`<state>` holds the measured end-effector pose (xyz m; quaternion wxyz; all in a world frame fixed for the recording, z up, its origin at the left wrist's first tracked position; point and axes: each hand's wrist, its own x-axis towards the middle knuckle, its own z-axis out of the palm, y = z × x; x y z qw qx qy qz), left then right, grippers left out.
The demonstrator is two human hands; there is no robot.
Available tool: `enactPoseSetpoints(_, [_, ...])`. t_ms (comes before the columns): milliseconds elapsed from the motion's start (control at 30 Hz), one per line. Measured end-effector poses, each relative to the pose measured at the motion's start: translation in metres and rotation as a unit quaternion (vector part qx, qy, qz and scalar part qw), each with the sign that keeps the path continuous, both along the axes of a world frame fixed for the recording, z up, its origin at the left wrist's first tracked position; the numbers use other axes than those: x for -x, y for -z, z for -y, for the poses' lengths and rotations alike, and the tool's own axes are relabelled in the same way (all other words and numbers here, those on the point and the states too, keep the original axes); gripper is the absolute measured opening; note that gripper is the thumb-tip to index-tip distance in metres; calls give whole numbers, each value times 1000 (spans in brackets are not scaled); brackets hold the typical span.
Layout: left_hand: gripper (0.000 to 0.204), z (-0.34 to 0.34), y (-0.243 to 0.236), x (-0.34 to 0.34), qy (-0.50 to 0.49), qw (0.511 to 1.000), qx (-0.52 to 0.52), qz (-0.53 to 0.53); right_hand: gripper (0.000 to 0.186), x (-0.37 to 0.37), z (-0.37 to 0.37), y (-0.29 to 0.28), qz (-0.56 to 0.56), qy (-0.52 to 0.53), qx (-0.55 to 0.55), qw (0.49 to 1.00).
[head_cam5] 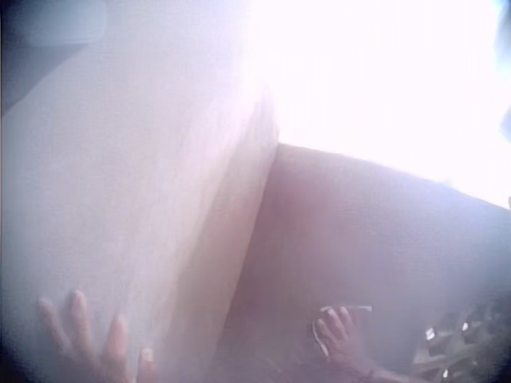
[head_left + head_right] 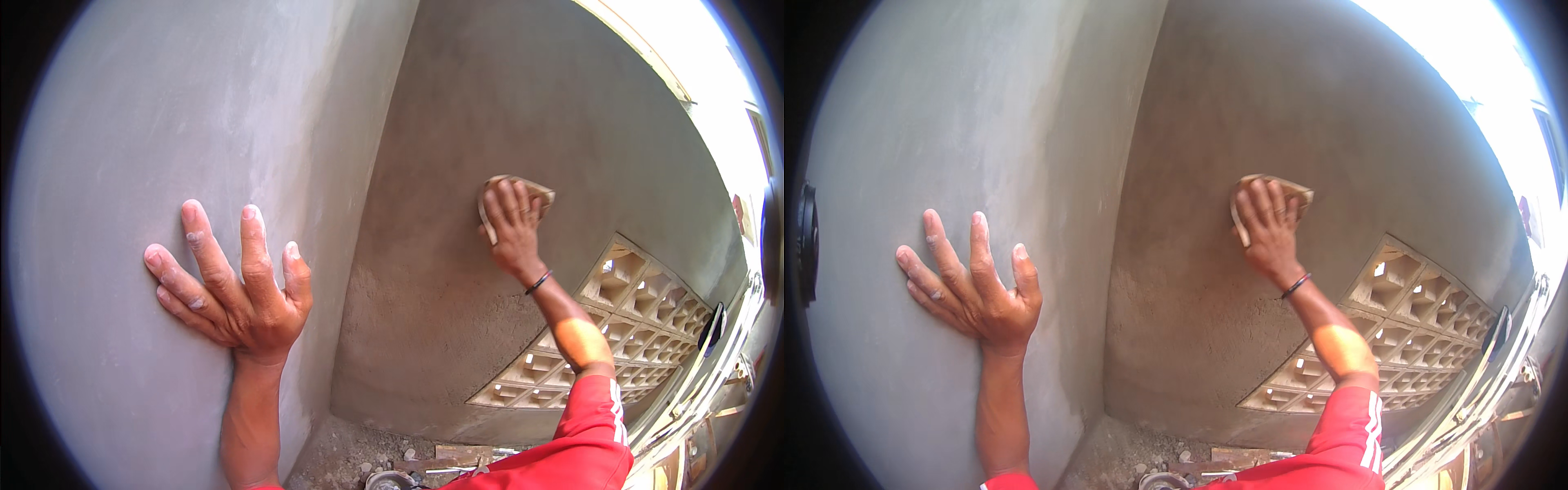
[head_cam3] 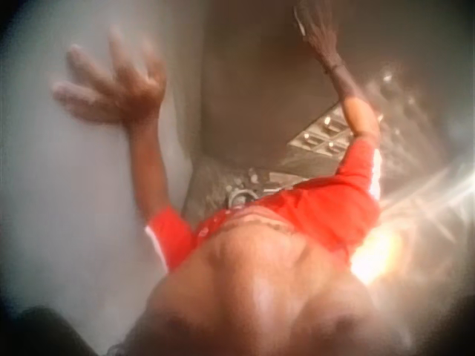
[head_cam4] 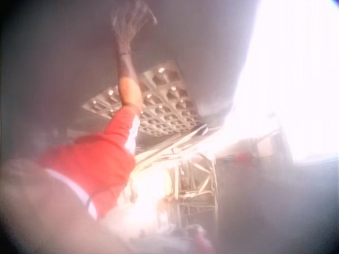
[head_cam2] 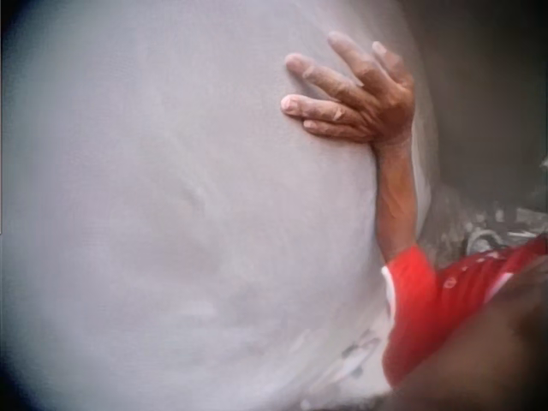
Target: The person smooths a freshly plastered wall using a brush and then a sanding block. They work on the flat surface and around a decorative lattice section, repeatedly rubbing the surface to even out the texture.
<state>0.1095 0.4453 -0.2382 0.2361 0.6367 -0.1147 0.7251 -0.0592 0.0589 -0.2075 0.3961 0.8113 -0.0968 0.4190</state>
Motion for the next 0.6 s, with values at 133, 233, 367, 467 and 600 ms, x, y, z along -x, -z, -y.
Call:
enactPoseSetpoints(133, [43,7,2,4,6,1000,-14,2,63,22,57,-205,310,52,17,949])
enactPoseSetpoints(233, [43,3,0,3,4,1000,-21,14,64,-23,51,-317,375,62,51,923])
enactPoseSetpoints(367, [43,-4,1,2,2,999,-32,22,56,-134,-36,-310,255,46,51,965])
enactPoseSetpoints(467, [43,-3,2,5,21,999,-38,12,56,-143,-38,-199,77,-5,114,990])
enactPoseSetpoints(600, [42,-3,6,1,12,999,-30,-2,57,-67,-29,-106,-127,-24,82,988])
